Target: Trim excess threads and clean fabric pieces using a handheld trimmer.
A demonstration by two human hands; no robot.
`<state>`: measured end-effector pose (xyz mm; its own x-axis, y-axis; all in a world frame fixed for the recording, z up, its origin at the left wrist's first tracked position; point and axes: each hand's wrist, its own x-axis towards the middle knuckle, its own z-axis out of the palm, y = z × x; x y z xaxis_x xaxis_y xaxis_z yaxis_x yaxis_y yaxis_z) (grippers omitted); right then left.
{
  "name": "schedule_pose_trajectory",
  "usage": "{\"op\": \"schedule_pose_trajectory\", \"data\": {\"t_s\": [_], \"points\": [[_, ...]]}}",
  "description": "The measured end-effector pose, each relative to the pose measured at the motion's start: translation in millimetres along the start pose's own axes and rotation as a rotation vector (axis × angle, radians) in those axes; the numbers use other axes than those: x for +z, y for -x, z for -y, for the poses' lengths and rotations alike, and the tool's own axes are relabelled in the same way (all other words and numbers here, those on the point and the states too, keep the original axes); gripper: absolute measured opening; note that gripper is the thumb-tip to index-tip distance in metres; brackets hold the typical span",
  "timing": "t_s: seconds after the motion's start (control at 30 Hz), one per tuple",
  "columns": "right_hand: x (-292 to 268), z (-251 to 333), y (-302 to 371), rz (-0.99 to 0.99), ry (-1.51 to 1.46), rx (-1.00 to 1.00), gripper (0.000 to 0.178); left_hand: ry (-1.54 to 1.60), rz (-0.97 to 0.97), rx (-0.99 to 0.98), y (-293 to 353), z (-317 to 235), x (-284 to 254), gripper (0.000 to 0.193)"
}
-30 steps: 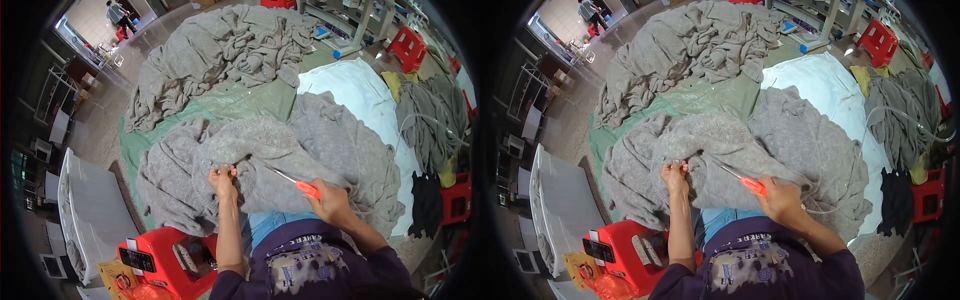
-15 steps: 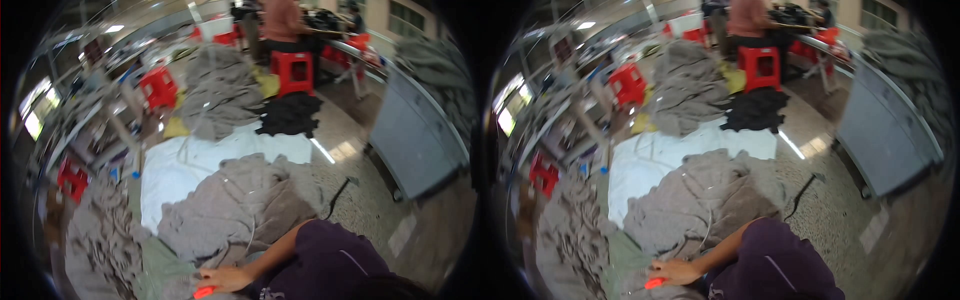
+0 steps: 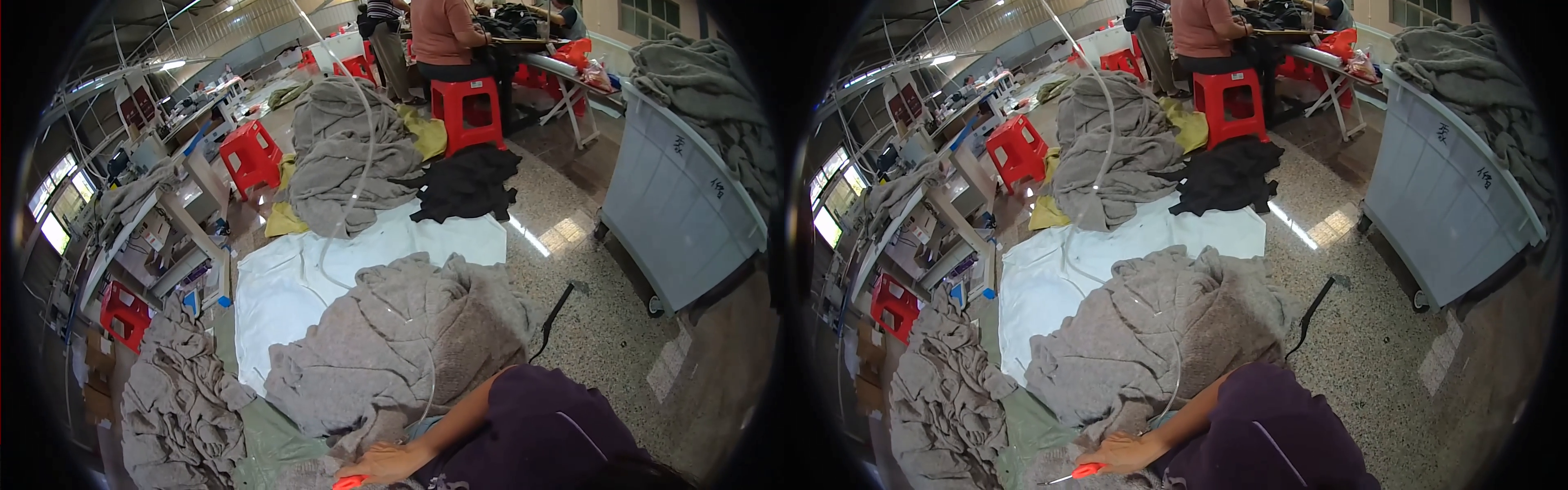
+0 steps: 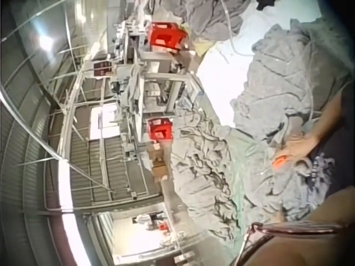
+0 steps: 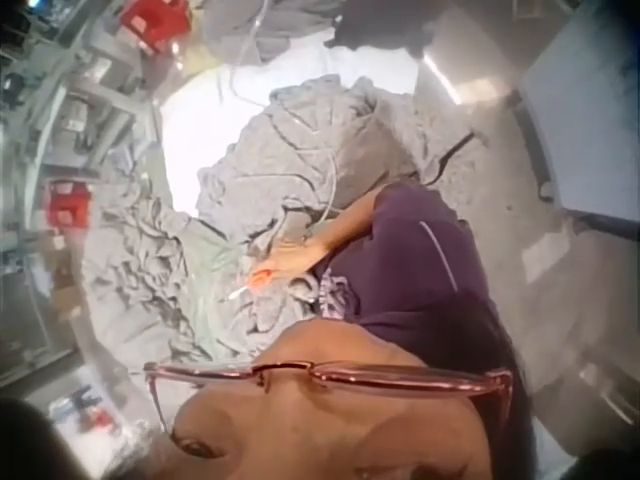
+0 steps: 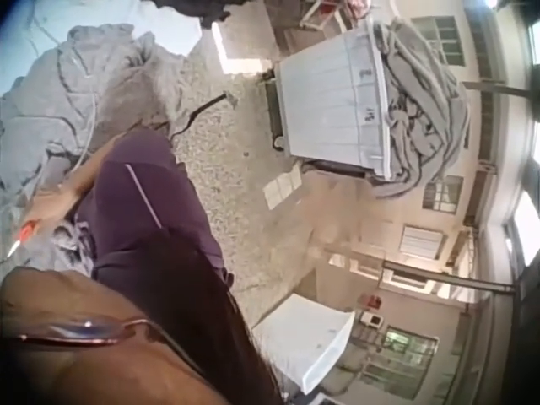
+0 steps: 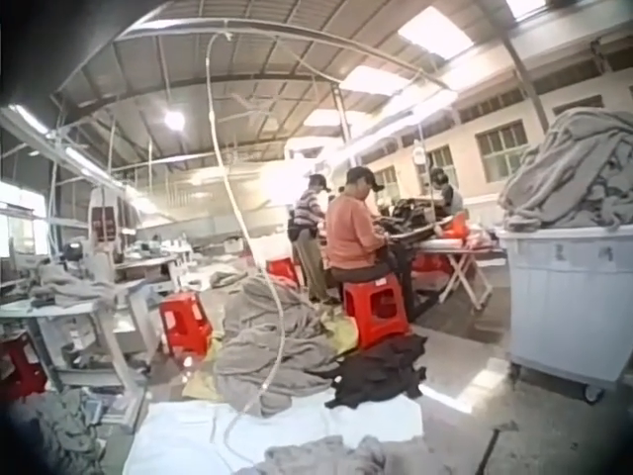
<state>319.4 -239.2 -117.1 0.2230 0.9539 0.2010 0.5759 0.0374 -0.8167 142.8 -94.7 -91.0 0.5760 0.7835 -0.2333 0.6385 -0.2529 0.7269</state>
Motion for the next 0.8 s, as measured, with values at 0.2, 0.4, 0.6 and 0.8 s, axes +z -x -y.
{"op": "schedule_pose_trajectory", "data": {"t_s": [0.2,0.4,0.6,0.8], "points": [[3.7,-4.9,-2.0,-0.067,-0.052,-0.053,0.041,0.021,-0.042,-0.066,-2.3,16.7,-13.8,0.044],[3.5,-6.7,2.3,-0.108,-0.061,-0.048,0.042,0.046,-0.057,-0.11,-14.6,21.9,-22.1,0.05],[12.3,-12.5,0.0,-0.066,-0.082,-0.065,0.043,0.083,-0.089,-0.198,-22.4,35.5,-35.2,0.056],[-14.9,-4.4,3.3,-0.06,-0.02,0.12,0.048,0.223,-0.393,-0.615,121.9,95.5,-59.3,0.063]]}}
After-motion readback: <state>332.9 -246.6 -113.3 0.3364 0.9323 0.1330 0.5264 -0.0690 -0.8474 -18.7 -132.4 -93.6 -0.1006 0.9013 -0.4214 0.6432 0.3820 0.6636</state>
